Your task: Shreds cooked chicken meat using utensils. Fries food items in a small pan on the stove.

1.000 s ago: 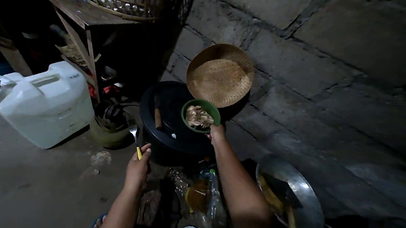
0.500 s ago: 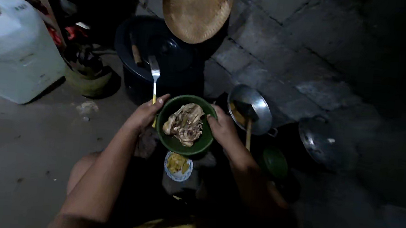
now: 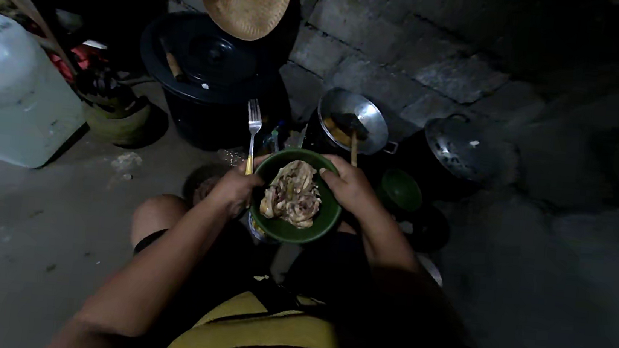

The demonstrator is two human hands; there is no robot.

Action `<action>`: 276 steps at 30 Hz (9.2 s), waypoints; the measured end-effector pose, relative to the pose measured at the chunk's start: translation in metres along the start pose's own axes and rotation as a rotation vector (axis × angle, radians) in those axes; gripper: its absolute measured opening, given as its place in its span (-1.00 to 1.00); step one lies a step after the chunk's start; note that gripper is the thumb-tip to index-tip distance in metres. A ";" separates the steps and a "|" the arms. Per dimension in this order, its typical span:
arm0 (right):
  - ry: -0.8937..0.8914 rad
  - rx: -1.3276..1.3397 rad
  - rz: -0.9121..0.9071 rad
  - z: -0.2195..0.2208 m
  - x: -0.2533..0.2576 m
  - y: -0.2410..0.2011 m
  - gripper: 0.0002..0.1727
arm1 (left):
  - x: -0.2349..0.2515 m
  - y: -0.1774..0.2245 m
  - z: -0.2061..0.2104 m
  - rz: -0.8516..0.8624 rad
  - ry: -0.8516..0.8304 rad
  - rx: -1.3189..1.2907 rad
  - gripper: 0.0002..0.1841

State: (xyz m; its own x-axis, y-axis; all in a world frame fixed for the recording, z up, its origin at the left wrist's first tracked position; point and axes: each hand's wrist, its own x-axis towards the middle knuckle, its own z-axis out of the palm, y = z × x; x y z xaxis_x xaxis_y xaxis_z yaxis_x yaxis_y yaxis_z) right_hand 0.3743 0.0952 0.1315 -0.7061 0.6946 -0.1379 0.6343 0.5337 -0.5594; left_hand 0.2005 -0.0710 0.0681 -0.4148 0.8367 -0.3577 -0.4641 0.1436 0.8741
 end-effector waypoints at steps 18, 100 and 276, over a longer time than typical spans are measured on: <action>-0.077 -0.484 -0.392 0.152 0.056 -0.086 -0.61 | 0.007 -0.008 -0.093 0.102 0.558 0.055 -0.46; -0.584 -0.437 -0.296 0.108 -0.092 -0.010 -0.56 | -0.072 -0.087 -0.018 -0.106 0.130 0.528 -0.55; 0.078 -0.607 -0.468 0.043 -0.143 0.089 -0.33 | -0.025 -0.075 -0.005 0.114 -0.260 1.161 -0.30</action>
State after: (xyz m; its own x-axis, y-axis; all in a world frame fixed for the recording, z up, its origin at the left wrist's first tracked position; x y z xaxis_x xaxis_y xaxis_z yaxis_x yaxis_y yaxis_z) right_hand 0.5182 0.0233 0.0662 -0.9333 0.3514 0.0737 0.3527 0.9357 0.0040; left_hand 0.2417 -0.1057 0.0096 -0.1746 0.9383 -0.2986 0.6049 0.3415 0.7194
